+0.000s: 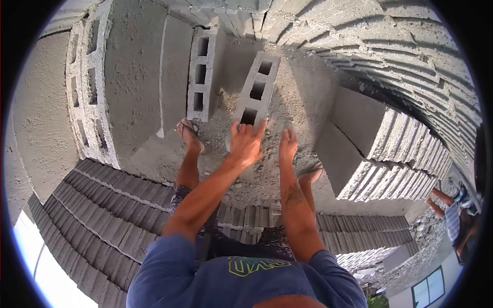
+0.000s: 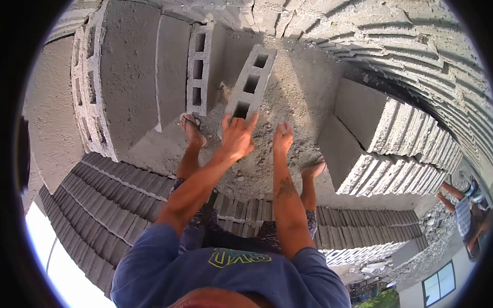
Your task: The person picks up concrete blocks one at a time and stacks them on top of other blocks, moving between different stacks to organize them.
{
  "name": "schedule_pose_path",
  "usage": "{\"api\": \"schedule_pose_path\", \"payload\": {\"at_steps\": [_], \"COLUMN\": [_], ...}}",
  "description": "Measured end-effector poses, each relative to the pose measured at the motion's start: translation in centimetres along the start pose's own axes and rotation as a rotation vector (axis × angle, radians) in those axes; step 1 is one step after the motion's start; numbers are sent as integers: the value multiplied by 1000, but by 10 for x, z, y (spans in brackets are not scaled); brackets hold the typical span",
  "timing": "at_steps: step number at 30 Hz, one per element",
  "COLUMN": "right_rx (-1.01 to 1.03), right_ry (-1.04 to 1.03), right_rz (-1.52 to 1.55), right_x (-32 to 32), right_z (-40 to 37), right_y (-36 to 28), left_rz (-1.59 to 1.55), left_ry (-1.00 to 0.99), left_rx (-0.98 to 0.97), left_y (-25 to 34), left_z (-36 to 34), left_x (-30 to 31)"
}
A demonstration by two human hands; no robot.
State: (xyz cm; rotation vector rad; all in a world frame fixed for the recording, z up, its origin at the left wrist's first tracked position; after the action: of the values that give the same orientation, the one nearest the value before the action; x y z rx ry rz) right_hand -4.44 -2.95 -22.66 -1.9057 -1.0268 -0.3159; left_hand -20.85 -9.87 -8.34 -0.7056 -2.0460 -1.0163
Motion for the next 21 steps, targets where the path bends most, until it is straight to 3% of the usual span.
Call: {"api": "schedule_pose_path", "payload": {"at_steps": [1,3,5,6,8,11,14,15,16,18,19,21], "right_rx": [247,695,965,1049,874,1050,913,988,989,1202,1107,1031], "right_ry": [105,30,-131,-240,-556,-475,-413,-352,-354,-422,-536,-511], "right_rz": [-73,-228,-663,-971,-1335,-1228,-1085,-996,-1005,-1251,-1287,-1298], "right_x": [10,-9,-61,-95,-112,-122,-110,-110,-115,-127,-131,-137], "right_z": [25,48,54,70,77,67,51,45,48,36,39,36], "right_y": [-56,-166,-222,-212,-236,-228,-211,-204,-194,-195,-193,-177], "left_rz": [-6,-35,-22,-33,-122,-232,-211,-202,-192,-214,-222,-260], "left_ry": [94,74,35,53,61,69,149,172,195,145,130,171], "left_rx": [25,43,19,28,33,68,66,62,59,64,62,67], "left_y": [-17,-34,-39,-39,-42,-53,-61,-64,-66,-71,-73,-81], "left_z": [-10,-28,-49,-56,-65,-74,-82,-84,-86,-90,-92,-96], "left_x": [-4,-19,-41,-55,-74,-94,-105,-105,-106,-113,-115,-121]}}
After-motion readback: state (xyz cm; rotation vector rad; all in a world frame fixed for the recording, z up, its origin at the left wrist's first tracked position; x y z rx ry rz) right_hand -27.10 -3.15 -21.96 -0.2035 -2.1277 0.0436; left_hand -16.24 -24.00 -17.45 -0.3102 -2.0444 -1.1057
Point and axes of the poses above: each hand's wrist, its own z-axis towards the middle knuckle, its own x-axis out of the back of the hand, y = z × x, the point moved 6 cm from there along z, towards the middle knuckle, and after that the axes turned 7 degrees about -z, right-handed, at the moved point
